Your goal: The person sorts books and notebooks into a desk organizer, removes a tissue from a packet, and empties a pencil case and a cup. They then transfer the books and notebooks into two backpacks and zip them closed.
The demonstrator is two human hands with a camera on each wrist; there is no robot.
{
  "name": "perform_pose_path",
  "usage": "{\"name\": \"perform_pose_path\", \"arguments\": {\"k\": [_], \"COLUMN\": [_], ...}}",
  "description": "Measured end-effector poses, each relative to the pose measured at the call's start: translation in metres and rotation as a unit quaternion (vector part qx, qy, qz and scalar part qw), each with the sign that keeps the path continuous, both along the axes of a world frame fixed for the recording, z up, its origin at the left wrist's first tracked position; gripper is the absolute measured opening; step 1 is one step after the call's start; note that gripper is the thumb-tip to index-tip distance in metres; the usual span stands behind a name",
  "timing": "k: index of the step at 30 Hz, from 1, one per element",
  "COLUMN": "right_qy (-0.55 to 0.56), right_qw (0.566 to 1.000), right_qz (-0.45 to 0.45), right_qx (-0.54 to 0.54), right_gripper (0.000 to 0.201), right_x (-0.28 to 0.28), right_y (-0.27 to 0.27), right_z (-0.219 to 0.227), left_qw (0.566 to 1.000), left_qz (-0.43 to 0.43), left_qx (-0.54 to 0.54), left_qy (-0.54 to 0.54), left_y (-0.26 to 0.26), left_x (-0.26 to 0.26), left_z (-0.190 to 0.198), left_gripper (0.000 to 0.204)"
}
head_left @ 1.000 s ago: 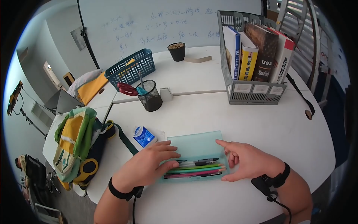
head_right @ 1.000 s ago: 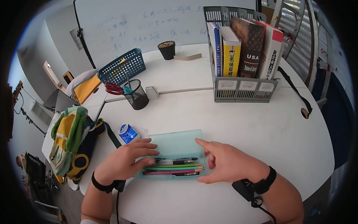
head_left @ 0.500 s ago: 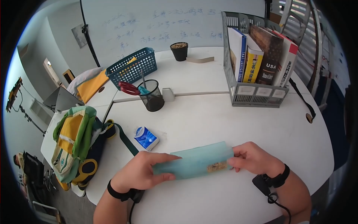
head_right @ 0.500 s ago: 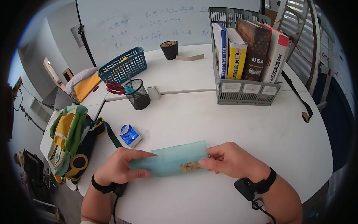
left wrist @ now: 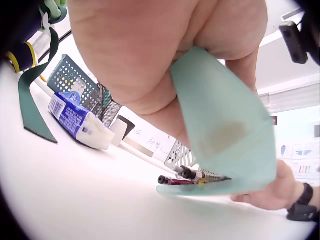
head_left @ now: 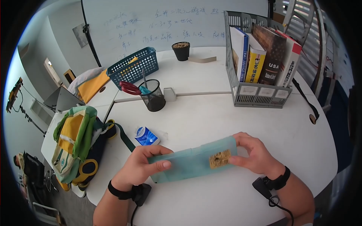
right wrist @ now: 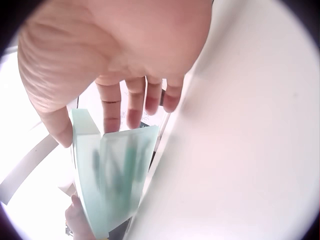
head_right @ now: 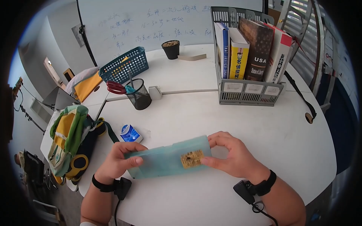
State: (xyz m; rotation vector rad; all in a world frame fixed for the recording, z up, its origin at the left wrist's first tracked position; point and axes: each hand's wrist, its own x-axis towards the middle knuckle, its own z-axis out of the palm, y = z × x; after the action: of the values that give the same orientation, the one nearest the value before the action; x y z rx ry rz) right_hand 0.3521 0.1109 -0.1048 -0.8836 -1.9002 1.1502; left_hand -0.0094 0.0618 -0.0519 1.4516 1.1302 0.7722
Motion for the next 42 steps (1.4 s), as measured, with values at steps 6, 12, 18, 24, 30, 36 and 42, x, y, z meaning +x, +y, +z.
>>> {"name": "perform_pose_path", "arguments": {"k": [6, 12, 18, 24, 30, 36, 42], "right_qy": [-0.004, -0.015, 0.001, -0.034, 0.008, 0.026, -0.035], "right_qw": [0.993, 0.996, 0.997, 0.997, 0.967, 0.965, 0.956], "right_qz": [0.041, 0.030, 0.007, 0.023, 0.035, 0.129, 0.041], "right_qx": [-0.113, -0.086, -0.081, -0.058, -0.253, -0.228, -0.288], "right_gripper": [0.045, 0.037, 0.030, 0.031, 0.025, 0.026, 0.030], "right_x": [-0.001, -0.006, -0.007, 0.000, 0.008, 0.015, 0.002], "right_y": [-0.005, -0.004, -0.005, 0.000, 0.000, -0.001, -0.001], "right_z": [0.006, 0.008, 0.010, 0.002, 0.009, 0.002, 0.018], "left_qw": [0.975, 0.966, 0.949, 0.973, 0.967, 0.959, 0.983], "left_qz": [0.054, 0.063, 0.089, 0.035, 0.048, 0.112, 0.099], "left_qx": [-0.114, -0.135, -0.157, -0.094, -0.123, -0.125, -0.029], "left_qy": [-0.181, -0.209, -0.258, -0.209, -0.220, -0.230, -0.154], "left_y": [0.003, 0.004, 0.001, -0.011, -0.014, -0.003, -0.008], "left_x": [-0.003, -0.006, -0.007, -0.005, -0.001, -0.004, 0.000], "left_z": [-0.004, -0.009, -0.004, 0.010, 0.014, 0.002, 0.004], "left_gripper": [0.034, 0.031, 0.029, 0.034, 0.036, 0.035, 0.032]}}
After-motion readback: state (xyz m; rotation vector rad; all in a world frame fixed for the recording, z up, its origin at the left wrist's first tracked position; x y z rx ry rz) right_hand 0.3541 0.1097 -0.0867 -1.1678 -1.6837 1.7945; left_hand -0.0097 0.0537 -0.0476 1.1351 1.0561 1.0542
